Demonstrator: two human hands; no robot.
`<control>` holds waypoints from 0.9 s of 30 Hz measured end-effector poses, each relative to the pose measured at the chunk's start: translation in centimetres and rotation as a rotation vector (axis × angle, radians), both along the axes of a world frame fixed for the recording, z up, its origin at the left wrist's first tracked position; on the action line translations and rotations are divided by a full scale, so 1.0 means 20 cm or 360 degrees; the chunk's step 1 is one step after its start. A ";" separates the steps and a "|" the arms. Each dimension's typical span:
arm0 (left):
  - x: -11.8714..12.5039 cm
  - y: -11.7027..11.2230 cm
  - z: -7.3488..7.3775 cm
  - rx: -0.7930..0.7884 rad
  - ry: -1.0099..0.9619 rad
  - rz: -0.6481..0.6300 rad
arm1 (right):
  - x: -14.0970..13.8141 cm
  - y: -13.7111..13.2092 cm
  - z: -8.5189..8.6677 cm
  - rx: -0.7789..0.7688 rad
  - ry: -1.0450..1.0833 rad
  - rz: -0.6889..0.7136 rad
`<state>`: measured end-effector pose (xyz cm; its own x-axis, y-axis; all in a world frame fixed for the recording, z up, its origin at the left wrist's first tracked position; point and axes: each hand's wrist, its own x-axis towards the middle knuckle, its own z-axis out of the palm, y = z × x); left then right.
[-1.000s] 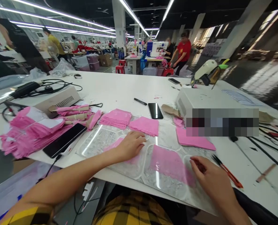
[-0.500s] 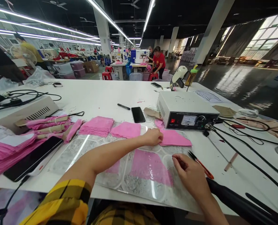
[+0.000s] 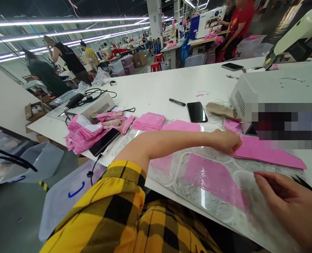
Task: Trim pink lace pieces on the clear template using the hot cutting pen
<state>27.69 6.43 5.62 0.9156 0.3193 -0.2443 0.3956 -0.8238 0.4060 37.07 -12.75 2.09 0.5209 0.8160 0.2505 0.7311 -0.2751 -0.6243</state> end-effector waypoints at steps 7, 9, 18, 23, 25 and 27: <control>-0.01 0.04 0.03 0.0117 0.0145 -0.0075 | -0.03 0.00 0.06 0.0176 0.0012 0.0266; -0.02 0.07 0.03 0.0116 0.0111 -0.0130 | -0.03 0.00 0.06 0.0158 0.0055 0.0282; -0.07 0.10 0.14 -0.0008 -0.0006 -0.0253 | -0.03 0.08 0.02 0.0286 -0.0272 0.0167; -0.25 0.05 0.20 -0.0167 -0.0047 -0.0327 | -0.04 0.11 -0.03 0.0257 -0.0621 0.0276; -0.34 0.02 0.20 -0.0234 -0.0016 -0.0384 | -0.04 0.12 -0.05 0.0255 -0.0736 0.0360; -0.42 -0.01 0.21 -0.0280 0.0025 -0.0446 | -0.04 0.12 -0.07 0.0244 -0.0813 0.0474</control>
<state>19.25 6.28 9.75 0.9576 0.0069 -0.2880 0.1706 -0.8193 0.5474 36.28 -10.43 0.60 0.0591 0.8430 0.5346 0.9803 0.0522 -0.1907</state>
